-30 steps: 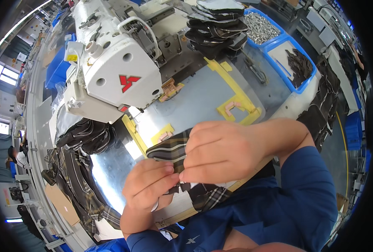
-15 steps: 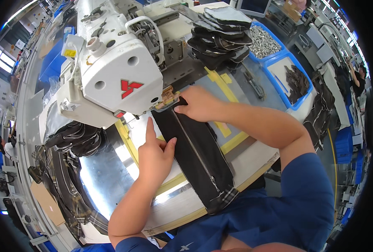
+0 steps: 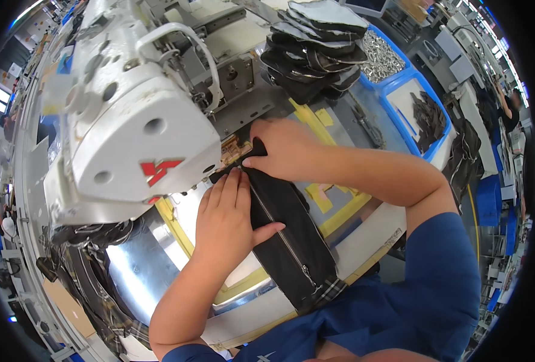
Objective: The person aligns a plaid fabric piece with a zipper on a black bag and sews the edge using an industrial sewing machine. They repeat this process for multiple bags, handling the fabric and zipper to ensure proper alignment before stitching.
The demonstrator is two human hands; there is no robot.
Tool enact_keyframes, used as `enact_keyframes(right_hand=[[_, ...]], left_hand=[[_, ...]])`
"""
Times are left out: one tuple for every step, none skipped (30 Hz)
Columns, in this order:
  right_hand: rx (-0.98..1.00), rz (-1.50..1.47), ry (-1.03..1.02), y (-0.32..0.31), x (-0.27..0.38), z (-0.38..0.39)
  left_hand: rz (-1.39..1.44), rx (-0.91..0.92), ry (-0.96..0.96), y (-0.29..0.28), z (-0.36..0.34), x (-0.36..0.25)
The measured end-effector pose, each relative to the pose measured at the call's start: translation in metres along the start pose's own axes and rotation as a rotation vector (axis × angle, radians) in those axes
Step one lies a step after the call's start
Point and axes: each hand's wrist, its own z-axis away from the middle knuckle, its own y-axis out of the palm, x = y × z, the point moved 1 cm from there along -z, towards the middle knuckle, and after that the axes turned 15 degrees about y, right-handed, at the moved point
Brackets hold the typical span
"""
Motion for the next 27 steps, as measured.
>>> enact_keyframes(right_hand=[[-0.097, 0.024, -0.082, -0.004, -0.002, 0.008], [-0.191, 0.046, -0.171, -0.006, -0.003, 0.014], [-0.123, 0.062, -0.274, -0.006, -0.004, 0.021], [-0.056, 0.076, -0.369, -0.004, -0.006, 0.029], [0.012, 0.089, -0.465, 0.001, -0.007, 0.034], [-0.004, 0.058, -0.504, 0.006, -0.007, 0.037], [-0.023, 0.029, -0.542, 0.011, -0.007, 0.040], [-0.044, 0.000, -0.581, 0.015, -0.007, 0.042], [-0.041, -0.007, -0.570, 0.018, -0.008, 0.042], [-0.037, -0.007, -0.566, 0.020, -0.007, 0.041], [-0.032, -0.008, -0.561, 0.022, -0.007, 0.040], [-0.023, -0.008, -0.557, 0.021, -0.007, 0.039], [-0.015, -0.008, -0.552, 0.020, -0.007, 0.038], [-0.006, -0.009, -0.547, 0.019, -0.007, 0.038], [0.003, -0.009, -0.542, 0.018, -0.007, 0.038], [0.011, -0.005, -0.537, 0.017, -0.006, 0.037], [0.018, -0.002, -0.531, 0.017, -0.007, 0.036], [0.017, 0.001, -0.529, 0.018, -0.008, 0.037], [0.018, 0.001, -0.536, 0.018, -0.007, 0.036], [0.018, 0.001, -0.541, 0.018, -0.007, 0.035], [0.015, -0.010, -0.540, 0.018, -0.008, 0.035], [0.008, -0.019, -0.536, 0.018, -0.008, 0.036], [0.001, -0.027, -0.533, 0.018, -0.008, 0.036], [-0.001, -0.029, -0.530, 0.017, -0.009, 0.036], [-0.001, -0.032, -0.529, 0.018, -0.009, 0.037], [-0.001, -0.036, -0.528, 0.018, -0.009, 0.037], [-0.005, -0.041, -0.531, 0.018, -0.009, 0.037]], left_hand=[[0.000, 0.005, 0.007, 0.000, -0.001, 0.000], [-0.004, 0.011, 0.006, -0.001, 0.000, 0.001], [0.004, 0.015, 0.005, -0.002, 0.000, 0.002], [0.015, 0.023, 0.010, 0.000, -0.001, 0.002], [0.027, 0.031, 0.015, 0.001, -0.001, 0.003], [0.048, 0.034, 0.009, 0.001, -0.002, 0.004], [0.068, 0.034, 0.005, 0.000, -0.004, 0.004], [0.087, 0.035, 0.002, -0.001, -0.004, 0.004], [0.087, 0.048, 0.001, -0.001, -0.004, 0.004], [0.085, 0.053, -0.005, -0.002, -0.003, 0.004], [0.084, 0.058, -0.010, -0.002, -0.003, 0.004], [0.072, 0.058, -0.005, -0.003, -0.004, 0.005], [0.060, 0.059, 0.001, -0.003, -0.005, 0.005], [0.048, 0.060, 0.006, -0.003, -0.005, 0.005], [0.052, 0.062, 0.004, -0.003, -0.006, 0.005], [0.055, 0.061, 0.003, -0.002, -0.007, 0.005], [0.059, 0.061, 0.004, -0.002, -0.008, 0.006], [0.062, 0.060, 0.008, -0.001, -0.009, 0.006], [0.061, 0.059, 0.004, -0.001, -0.008, 0.006], [0.060, 0.058, 0.001, -0.001, -0.008, 0.006], [0.060, 0.056, -0.003, -0.001, -0.008, 0.006], [0.059, 0.053, -0.003, -0.002, -0.008, 0.006], [0.059, 0.050, -0.003, -0.002, -0.009, 0.005], [0.057, 0.047, 0.001, -0.002, -0.009, 0.005], [0.054, 0.046, 0.001, -0.002, -0.008, 0.004], [0.052, 0.046, 0.001, -0.002, -0.008, 0.004], [0.044, 0.047, 0.001, -0.002, -0.009, 0.004]])
